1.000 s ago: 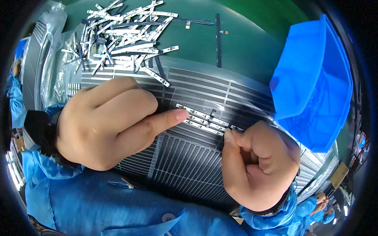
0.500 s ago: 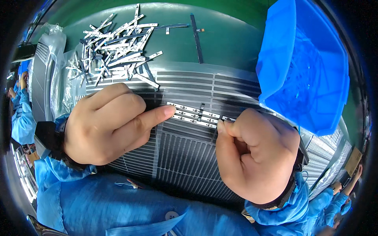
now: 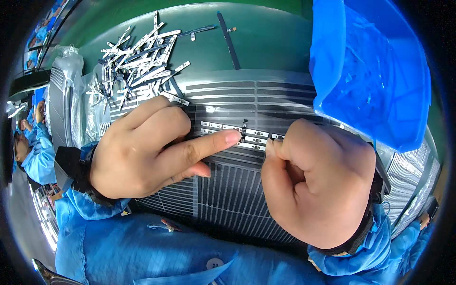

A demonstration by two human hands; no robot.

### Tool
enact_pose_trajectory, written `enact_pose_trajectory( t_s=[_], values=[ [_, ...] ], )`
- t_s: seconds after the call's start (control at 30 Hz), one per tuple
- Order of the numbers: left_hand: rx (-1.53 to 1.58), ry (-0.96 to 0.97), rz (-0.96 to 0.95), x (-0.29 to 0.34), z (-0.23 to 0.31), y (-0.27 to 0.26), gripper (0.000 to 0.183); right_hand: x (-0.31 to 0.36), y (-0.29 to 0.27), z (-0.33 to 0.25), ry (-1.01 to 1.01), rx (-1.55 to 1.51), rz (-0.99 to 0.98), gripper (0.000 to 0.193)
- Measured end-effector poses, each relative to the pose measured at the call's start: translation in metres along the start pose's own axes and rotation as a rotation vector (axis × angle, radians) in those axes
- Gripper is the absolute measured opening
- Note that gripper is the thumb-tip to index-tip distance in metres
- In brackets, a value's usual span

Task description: Assembling electronic components by manually placing small circuit strips onto a larger base plate.

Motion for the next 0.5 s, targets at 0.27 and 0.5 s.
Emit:
enact_pose_trajectory(
  t_s=[0.27, 0.5],
  values=[
    [0.093, -0.036, -0.014, -0.0055, -0.0012, -0.0063, 0.055, 0.0007, -0.0028, 0.0011, -0.013, -0.004, 0.003, 0.025],
    [0.098, -0.039, -0.022, -0.0055, -0.0029, -0.0088, 0.052, 0.0011, -0.004, -0.0003, -0.002, 0.02, -0.001, 0.024]
  ],
)
Point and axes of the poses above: each hand's wrist, its own x-axis away from the middle knuckle, its own y-axis out of the palm, z = x × y, the point moved 2 cm from there along -x, towards the middle knuckle, and after that the axes turned 5 degrees about y, right-handed, at the moved point
